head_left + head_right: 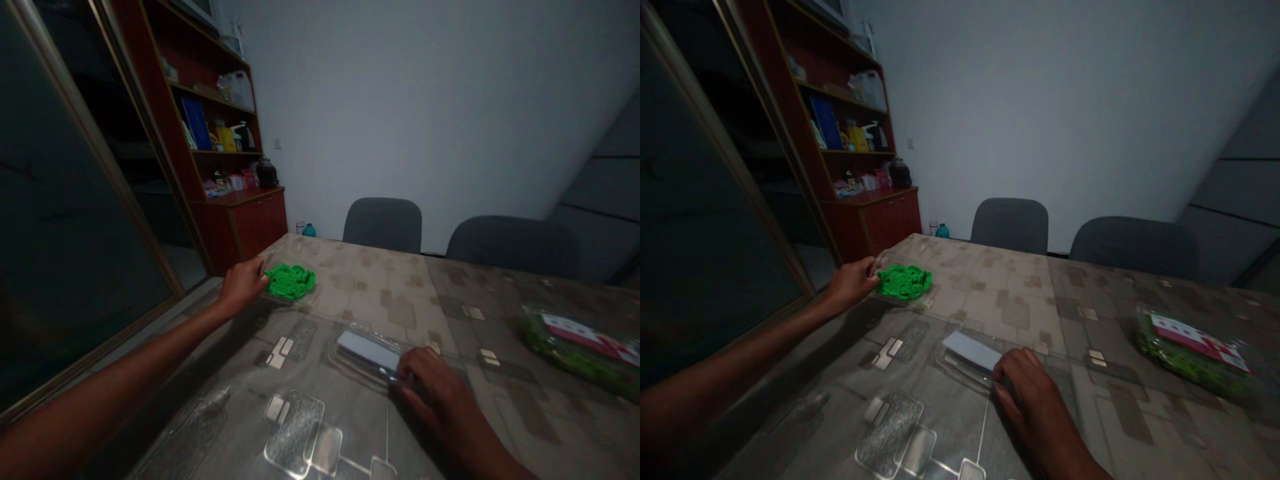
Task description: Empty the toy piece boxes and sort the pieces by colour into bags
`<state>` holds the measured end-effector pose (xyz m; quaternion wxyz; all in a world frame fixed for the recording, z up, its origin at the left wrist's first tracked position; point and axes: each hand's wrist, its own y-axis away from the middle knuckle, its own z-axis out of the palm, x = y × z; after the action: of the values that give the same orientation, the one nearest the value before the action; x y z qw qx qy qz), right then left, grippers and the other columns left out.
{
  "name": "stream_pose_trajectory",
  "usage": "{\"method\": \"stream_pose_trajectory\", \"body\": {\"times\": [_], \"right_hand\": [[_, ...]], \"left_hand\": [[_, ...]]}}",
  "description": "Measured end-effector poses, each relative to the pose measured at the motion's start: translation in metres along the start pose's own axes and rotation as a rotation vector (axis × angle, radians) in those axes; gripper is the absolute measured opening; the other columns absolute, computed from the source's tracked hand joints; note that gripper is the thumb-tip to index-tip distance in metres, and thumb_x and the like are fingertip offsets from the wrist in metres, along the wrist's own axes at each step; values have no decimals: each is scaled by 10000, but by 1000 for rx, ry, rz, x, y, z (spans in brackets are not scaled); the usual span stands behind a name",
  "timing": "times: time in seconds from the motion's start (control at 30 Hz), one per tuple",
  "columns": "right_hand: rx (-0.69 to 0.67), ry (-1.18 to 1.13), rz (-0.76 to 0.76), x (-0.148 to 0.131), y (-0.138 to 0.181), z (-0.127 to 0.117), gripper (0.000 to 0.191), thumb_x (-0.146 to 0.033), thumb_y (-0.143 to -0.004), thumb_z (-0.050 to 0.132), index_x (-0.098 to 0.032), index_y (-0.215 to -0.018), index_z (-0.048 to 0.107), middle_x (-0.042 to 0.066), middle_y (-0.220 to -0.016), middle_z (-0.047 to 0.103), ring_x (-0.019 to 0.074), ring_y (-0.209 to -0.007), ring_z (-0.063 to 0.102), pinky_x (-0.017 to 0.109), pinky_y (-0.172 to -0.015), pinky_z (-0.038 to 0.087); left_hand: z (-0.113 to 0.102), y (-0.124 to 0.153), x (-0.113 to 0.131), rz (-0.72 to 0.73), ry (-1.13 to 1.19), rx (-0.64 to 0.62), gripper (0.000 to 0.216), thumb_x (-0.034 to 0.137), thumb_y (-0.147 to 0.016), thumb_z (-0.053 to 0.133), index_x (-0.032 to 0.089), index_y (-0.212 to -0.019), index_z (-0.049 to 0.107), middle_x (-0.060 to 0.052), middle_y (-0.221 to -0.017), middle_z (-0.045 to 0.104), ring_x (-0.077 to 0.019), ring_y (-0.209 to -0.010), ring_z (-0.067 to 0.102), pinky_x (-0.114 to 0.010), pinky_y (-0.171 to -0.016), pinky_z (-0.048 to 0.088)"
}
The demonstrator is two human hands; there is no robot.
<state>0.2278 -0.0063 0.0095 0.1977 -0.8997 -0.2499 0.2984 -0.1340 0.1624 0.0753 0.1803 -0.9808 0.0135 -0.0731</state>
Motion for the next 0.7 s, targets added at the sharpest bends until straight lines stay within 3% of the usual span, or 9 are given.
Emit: {"method": "stream_pose_trajectory", "body": {"times": [0.4,0.7], "right_hand": [[88,-12,-53,-1,-12,3,113,-131,-916,523,-230,-862,532,14,-804,620,188,-733,565,302,-654,464],[47,-91,-89,-17,-17,18,139,-92,-915,488,-225,-891,520,29,-833,610,191,-776,561,318,-679,474]], "left_hand": [[13,-9,25,91,-95,96,86,148,-832,528,204,-840,593,-39,-869,700,-222,-819,654,-263,-626,354],[20,-12,17,171,-52,182,173,146,-844,521,186,-972,630,-73,-994,710,-238,-883,669,-268,-673,421]]}}
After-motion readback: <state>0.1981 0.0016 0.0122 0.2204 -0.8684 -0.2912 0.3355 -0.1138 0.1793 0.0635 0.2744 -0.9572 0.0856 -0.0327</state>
